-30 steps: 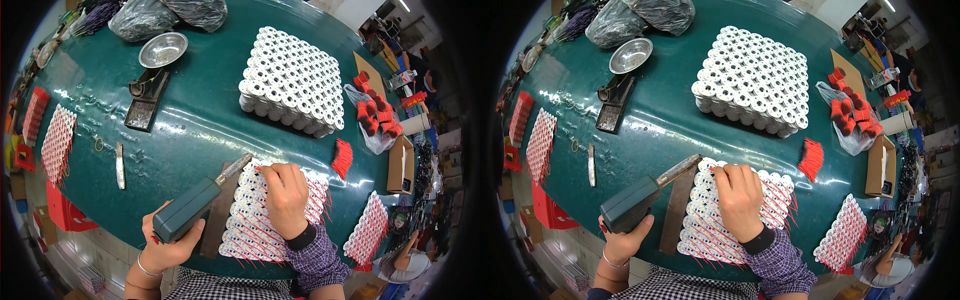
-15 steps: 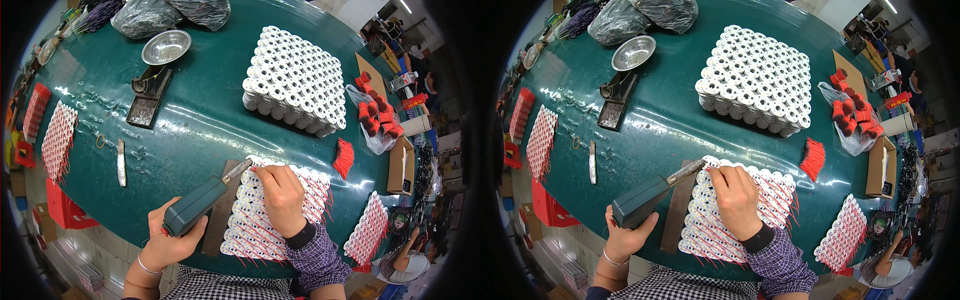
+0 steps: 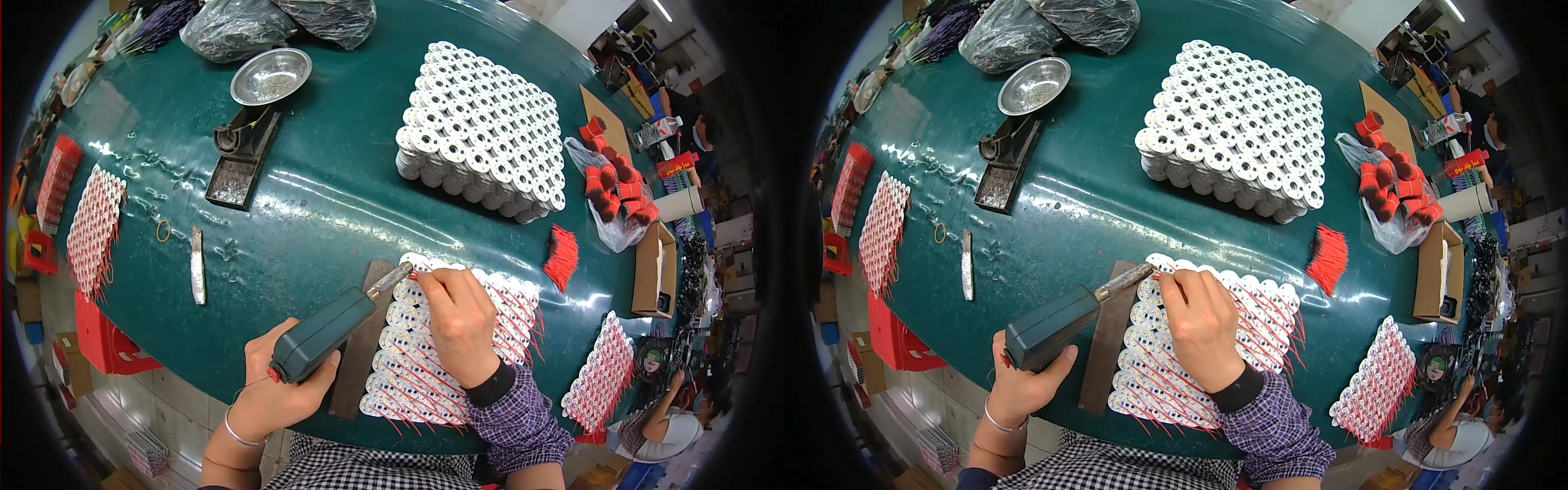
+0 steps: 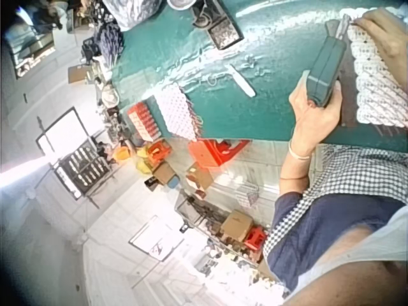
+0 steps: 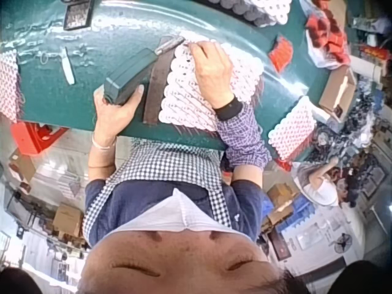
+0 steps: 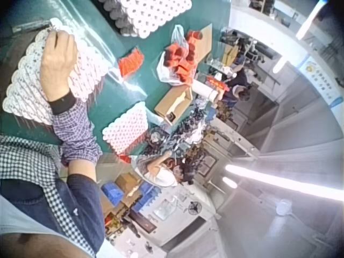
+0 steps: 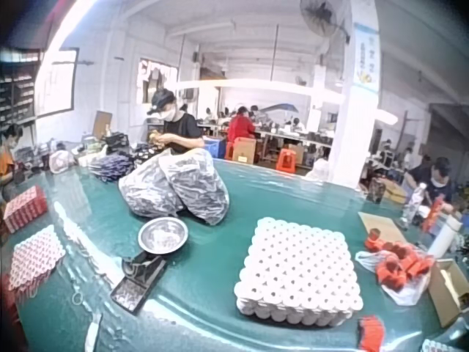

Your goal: The person solders wires onto circular LED boards using a soldering tool. The person then moves the assembled boards aside and solders wires onto a new set of LED boards.

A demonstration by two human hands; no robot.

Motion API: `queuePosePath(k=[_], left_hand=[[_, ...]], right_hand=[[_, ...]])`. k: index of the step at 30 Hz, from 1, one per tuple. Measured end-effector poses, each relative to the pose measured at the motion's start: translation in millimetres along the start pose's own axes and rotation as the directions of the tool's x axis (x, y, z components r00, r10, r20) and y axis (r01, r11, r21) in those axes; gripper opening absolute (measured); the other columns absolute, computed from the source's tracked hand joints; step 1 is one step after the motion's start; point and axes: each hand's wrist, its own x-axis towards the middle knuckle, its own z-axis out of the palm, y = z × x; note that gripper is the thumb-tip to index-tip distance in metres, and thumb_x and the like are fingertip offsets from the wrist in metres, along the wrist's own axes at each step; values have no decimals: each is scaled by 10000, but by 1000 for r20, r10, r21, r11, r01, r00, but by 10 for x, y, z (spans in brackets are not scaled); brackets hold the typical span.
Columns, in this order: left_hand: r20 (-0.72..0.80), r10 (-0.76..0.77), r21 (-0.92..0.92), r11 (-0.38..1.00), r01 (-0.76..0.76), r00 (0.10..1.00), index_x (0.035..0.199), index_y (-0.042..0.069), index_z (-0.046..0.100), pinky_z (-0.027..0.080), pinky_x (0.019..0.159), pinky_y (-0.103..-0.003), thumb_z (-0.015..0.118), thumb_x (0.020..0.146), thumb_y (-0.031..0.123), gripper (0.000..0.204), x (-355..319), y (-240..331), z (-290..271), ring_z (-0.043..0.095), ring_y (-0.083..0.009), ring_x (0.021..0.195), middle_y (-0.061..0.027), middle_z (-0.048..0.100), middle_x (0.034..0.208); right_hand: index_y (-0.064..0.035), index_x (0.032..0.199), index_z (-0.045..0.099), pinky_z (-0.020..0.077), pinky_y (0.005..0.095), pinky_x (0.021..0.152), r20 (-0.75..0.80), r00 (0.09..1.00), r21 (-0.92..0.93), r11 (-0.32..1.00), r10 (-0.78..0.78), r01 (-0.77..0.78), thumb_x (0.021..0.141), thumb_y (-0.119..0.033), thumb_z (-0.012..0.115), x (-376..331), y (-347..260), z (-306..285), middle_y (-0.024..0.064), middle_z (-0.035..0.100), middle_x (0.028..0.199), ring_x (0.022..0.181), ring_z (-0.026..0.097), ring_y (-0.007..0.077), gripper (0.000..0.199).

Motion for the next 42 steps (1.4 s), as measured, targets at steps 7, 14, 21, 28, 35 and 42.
queuePosePath(k=[7, 14, 21, 28, 35, 42], left_hand=[[-72, 58, -17, 998, -59, 996, 897, -29, 698, 479, 557, -257, 755, 770, 19, 147, -21, 32, -15, 618, -142, 596, -80, 663, 768], [-120, 156, -24, 987, -160, 980, 929, -40, 713, 496, 560, -249, 757, 759, 0, 180, -95, 1, -32, 633, -139, 585, -90, 694, 791], [-72, 103, -45, 993, -106, 992, 939, -39, 711, 497, 571, -253, 756, 764, -3, 184, -149, 22, -99, 634, -136, 614, -85, 689, 798], [1, 28, -62, 998, -28, 1000, 948, -28, 696, 477, 582, -246, 752, 785, 8, 176, -149, 40, -53, 604, -109, 642, -62, 668, 804], [36, 1, -72, 997, 2, 999, 900, -4, 692, 452, 554, -259, 750, 787, 17, 128, -157, 10, -26, 573, -108, 607, -50, 632, 761], [37, -1, -59, 998, 4, 999, 873, 2, 691, 444, 540, -268, 748, 788, 21, 104, -150, 23, -16, 568, -119, 589, -51, 617, 743]], right_hand=[[24, 989, 666, 496, 362, 699, 2, 1000, -3, 1000, 14, -14, 769, 2, 672, 6, -22, -4, 95, 594, 916, 801, 594, 249, 221], [14, 1009, 661, 473, 359, 688, 5, 1000, -70, 998, -8, 8, 764, -6, 669, 11, -16, -39, 91, 597, 928, 812, 590, 242, 246], [16, 1020, 673, 473, 361, 684, 18, 1000, -8, 1000, -10, 10, 755, -1, 669, -81, -151, -247, 84, 609, 921, 800, 593, 241, 265], [26, 1015, 680, 499, 356, 670, -1, 1000, 17, 999, 30, -30, 737, 19, 670, -191, -102, -108, 95, 610, 896, 800, 609, 247, 278], [17, 973, 690, 507, 364, 626, -23, 999, 10, 999, 39, -39, 730, 90, 714, -180, -123, -97, 103, 621, 857, 748, 619, 251, 255], [21, 979, 691, 509, 367, 627, -9, 999, -2, 999, 49, -49, 729, 91, 695, -183, -131, -90, 106, 622, 864, 759, 620, 252, 260]])
